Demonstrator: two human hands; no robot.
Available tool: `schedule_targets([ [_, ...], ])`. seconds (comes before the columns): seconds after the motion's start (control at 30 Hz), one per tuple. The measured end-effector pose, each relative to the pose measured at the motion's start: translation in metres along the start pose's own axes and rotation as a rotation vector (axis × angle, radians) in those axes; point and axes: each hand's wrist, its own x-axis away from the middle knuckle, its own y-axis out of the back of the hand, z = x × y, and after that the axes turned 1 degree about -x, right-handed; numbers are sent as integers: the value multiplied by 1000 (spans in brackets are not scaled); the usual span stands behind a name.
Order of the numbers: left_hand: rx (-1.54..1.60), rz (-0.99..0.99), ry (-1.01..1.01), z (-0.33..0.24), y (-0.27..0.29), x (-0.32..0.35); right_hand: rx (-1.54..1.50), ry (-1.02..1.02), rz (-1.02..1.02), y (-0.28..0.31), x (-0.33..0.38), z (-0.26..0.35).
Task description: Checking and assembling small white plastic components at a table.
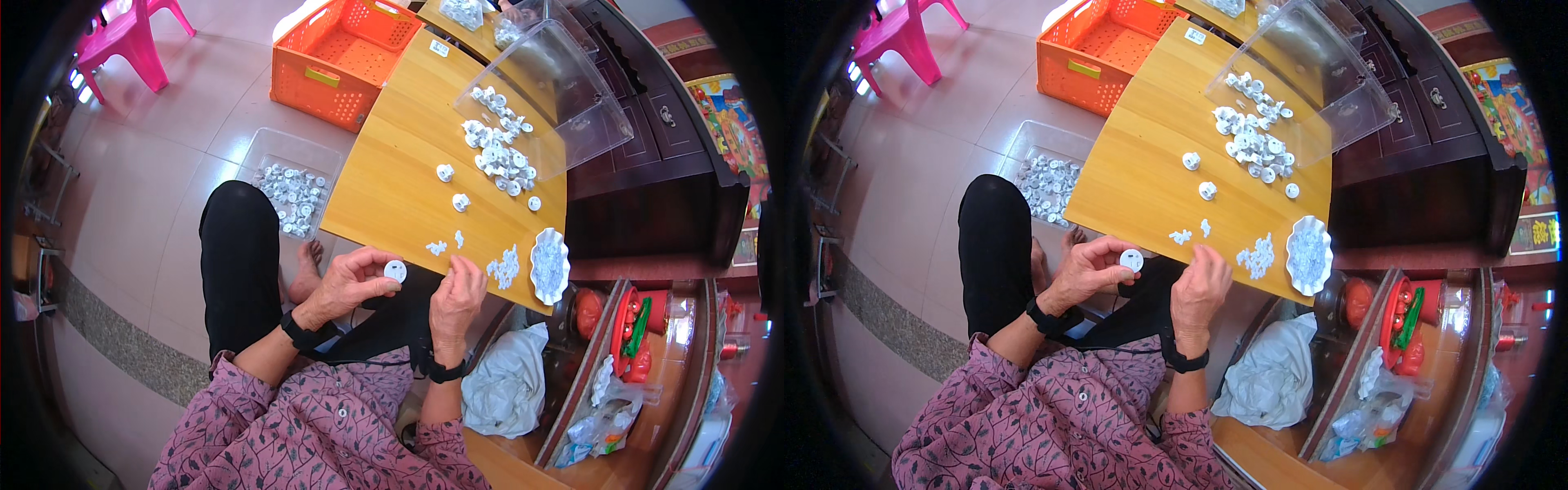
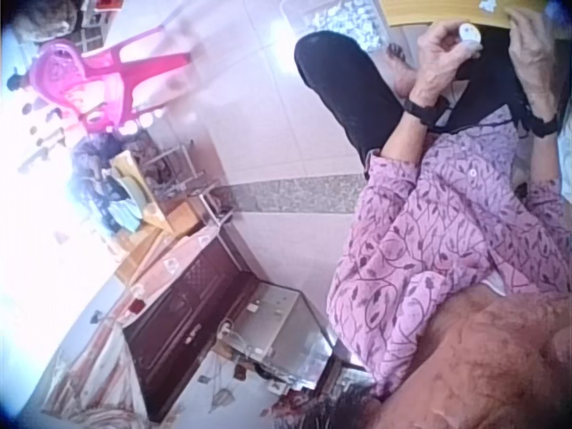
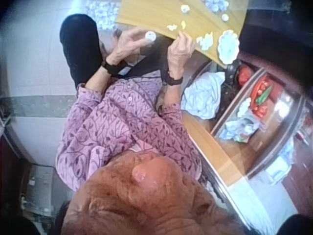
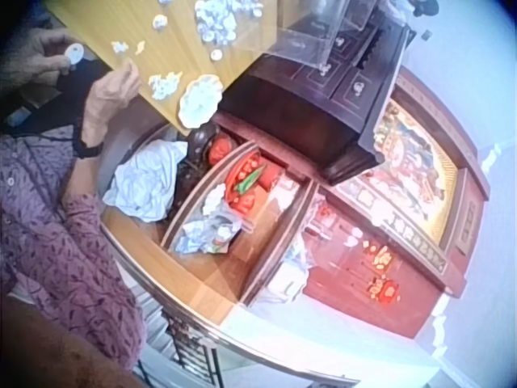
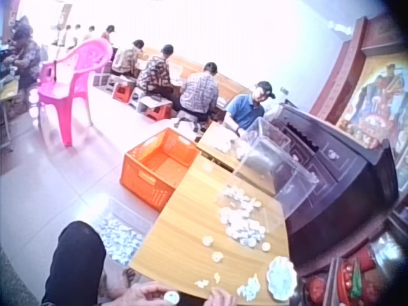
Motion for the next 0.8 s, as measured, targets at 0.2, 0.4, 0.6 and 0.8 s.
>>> schedule_targets([
  [0.2,24,3,-2,-3,1,1,22,62,27,-4,-4,5],
  [0.4,28,7,2,-3,0,1,19,25,11,-4,-1,6],
  [0.6,24,7,-1,-3,1,1,20,76,40,-4,-4,13],
  [0.8,18,14,-5,-1,1,0,15,68,11,-5,-1,10],
])
